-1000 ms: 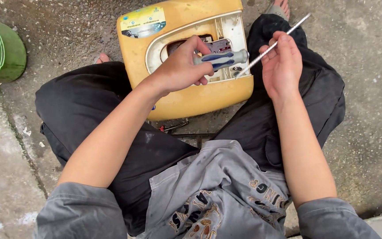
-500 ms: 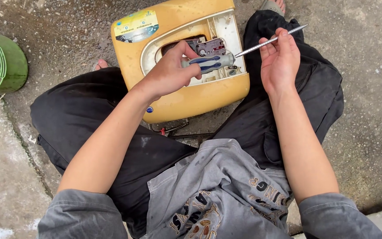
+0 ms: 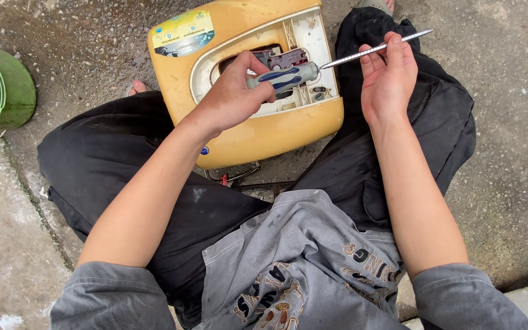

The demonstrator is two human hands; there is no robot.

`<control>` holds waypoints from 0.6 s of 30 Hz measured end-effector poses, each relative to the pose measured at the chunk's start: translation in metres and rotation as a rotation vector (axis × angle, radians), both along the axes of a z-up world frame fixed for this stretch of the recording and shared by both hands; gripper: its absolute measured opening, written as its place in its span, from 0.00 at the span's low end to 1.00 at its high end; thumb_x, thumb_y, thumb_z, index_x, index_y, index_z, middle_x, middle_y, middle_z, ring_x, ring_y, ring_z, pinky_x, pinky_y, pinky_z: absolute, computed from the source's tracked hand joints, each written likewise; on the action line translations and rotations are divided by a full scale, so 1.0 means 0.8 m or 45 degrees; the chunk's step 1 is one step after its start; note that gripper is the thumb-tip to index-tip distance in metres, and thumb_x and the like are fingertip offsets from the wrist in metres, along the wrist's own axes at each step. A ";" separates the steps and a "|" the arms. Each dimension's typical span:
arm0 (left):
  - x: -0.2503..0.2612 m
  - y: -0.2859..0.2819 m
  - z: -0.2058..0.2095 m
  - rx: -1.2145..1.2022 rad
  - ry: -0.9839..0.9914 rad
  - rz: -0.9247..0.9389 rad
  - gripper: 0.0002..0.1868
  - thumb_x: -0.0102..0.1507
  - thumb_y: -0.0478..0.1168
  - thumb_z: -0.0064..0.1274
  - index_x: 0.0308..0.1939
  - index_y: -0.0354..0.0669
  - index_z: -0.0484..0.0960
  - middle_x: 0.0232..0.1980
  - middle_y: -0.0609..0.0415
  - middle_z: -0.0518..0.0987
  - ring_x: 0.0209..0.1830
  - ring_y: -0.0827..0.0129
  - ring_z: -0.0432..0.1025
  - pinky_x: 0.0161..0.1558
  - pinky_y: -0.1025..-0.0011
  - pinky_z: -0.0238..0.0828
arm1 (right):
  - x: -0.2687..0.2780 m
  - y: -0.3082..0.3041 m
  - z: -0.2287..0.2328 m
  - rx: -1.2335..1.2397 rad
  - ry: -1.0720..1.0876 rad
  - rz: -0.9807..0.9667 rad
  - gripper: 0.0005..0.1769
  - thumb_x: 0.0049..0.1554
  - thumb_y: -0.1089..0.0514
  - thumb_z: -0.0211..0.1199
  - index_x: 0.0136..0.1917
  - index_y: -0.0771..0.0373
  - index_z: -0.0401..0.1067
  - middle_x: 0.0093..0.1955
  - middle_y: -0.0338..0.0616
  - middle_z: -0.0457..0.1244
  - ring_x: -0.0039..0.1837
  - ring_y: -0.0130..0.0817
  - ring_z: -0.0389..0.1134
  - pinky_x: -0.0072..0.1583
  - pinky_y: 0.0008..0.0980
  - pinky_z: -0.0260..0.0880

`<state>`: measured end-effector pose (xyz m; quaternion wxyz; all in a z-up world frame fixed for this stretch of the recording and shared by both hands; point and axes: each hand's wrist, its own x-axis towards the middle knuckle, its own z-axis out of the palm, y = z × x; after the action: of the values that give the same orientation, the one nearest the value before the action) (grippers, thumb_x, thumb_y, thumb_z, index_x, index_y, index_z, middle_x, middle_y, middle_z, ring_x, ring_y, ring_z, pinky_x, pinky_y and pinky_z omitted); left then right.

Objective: The person is using a screwdriver to reconnect or repair components inside a yellow appliance, likely a water heater.

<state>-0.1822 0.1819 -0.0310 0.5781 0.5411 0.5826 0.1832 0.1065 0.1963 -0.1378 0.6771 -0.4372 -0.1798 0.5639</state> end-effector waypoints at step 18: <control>0.008 0.002 -0.013 -0.344 -0.451 0.129 0.07 0.66 0.38 0.45 0.46 0.42 0.67 0.37 0.48 0.79 0.23 0.77 0.61 0.26 0.80 0.56 | 0.000 0.000 0.009 0.023 -0.007 0.158 0.10 0.67 0.55 0.56 0.56 0.62 0.71 0.51 0.41 0.61 0.56 0.37 0.71 0.62 0.29 0.74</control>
<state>-0.1756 0.1837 -0.0411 0.7287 0.3881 0.5178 0.2244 0.1069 0.1963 -0.1303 0.6443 -0.4205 -0.2137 0.6019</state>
